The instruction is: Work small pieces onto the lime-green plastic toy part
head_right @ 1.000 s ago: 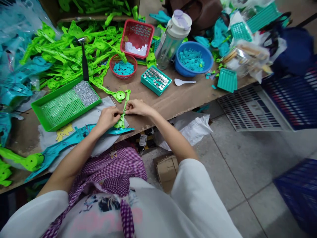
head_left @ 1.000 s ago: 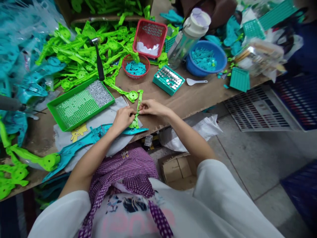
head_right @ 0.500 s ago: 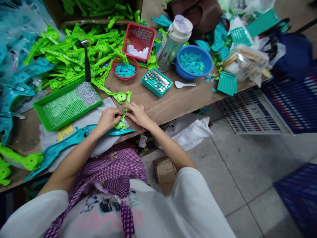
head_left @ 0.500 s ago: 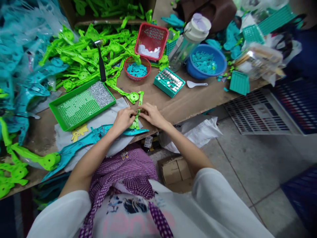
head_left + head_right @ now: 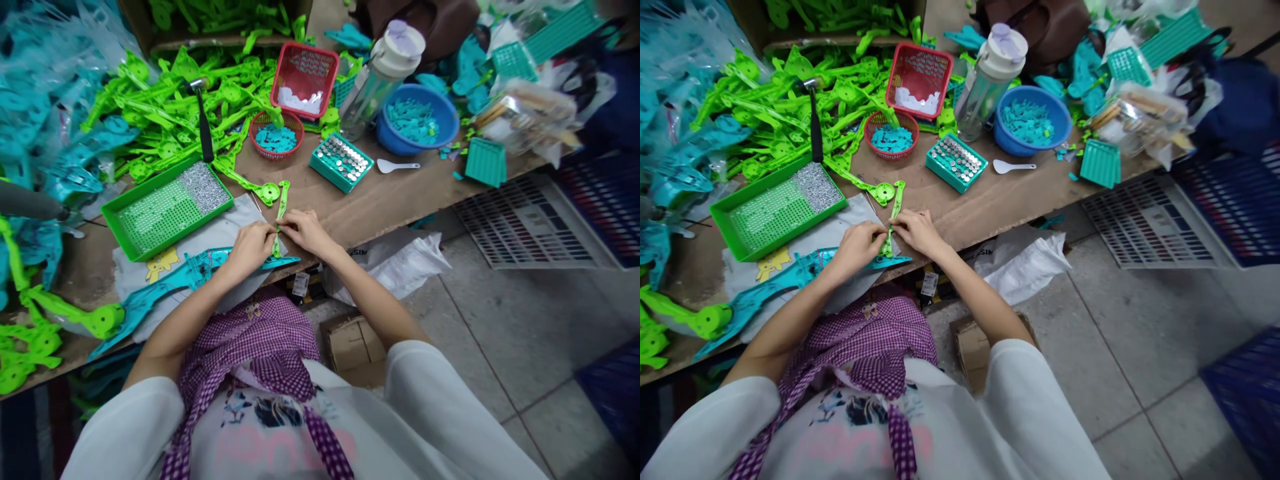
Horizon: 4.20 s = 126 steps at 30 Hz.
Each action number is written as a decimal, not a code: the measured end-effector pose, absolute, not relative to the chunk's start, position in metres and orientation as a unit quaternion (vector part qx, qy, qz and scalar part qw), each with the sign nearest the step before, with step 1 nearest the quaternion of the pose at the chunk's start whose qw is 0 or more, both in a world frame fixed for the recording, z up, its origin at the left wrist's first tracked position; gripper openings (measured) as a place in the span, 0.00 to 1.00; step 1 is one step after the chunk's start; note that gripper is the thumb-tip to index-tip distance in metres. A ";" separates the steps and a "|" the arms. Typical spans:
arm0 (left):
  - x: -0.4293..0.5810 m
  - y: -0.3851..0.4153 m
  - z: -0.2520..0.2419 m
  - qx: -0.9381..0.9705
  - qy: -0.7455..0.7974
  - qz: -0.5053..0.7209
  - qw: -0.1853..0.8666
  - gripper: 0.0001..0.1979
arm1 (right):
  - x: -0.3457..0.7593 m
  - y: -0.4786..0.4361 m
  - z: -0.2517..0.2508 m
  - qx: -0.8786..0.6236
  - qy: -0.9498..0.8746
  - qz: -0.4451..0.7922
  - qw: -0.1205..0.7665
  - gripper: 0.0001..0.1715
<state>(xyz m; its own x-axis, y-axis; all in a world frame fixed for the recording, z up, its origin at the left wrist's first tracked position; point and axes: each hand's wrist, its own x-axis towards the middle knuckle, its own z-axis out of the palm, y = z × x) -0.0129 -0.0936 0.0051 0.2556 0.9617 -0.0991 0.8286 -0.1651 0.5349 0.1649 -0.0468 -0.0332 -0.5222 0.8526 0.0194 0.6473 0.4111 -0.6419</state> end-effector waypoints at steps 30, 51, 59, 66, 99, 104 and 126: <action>-0.009 -0.114 0.012 0.842 0.514 -0.051 0.155 0.22 | 0.148 -0.025 -0.031 -0.560 -0.677 0.445 0.172 0.11; -0.013 -0.111 0.008 0.832 0.524 -0.023 0.180 0.21 | 0.147 -0.017 -0.029 -0.529 -0.634 0.540 0.165 0.09; -0.011 -0.113 0.011 0.828 0.530 -0.034 0.181 0.22 | 0.148 -0.017 -0.028 -0.520 -0.630 0.551 0.173 0.11; -0.016 -0.114 0.006 0.830 0.526 -0.005 0.187 0.23 | 0.145 -0.017 -0.028 -0.553 -0.656 0.491 0.151 0.09; -0.043 -0.124 0.007 0.811 0.557 -0.001 0.181 0.21 | 0.151 -0.057 -0.024 -0.373 -0.833 0.360 0.195 0.10; -0.046 -0.123 0.000 0.809 0.557 0.021 0.187 0.21 | 0.152 -0.048 -0.024 -0.346 -0.843 0.368 0.185 0.10; -0.075 -0.141 0.011 0.822 0.540 -0.017 0.179 0.22 | 0.149 -0.048 -0.019 -0.350 -0.881 0.293 0.121 0.09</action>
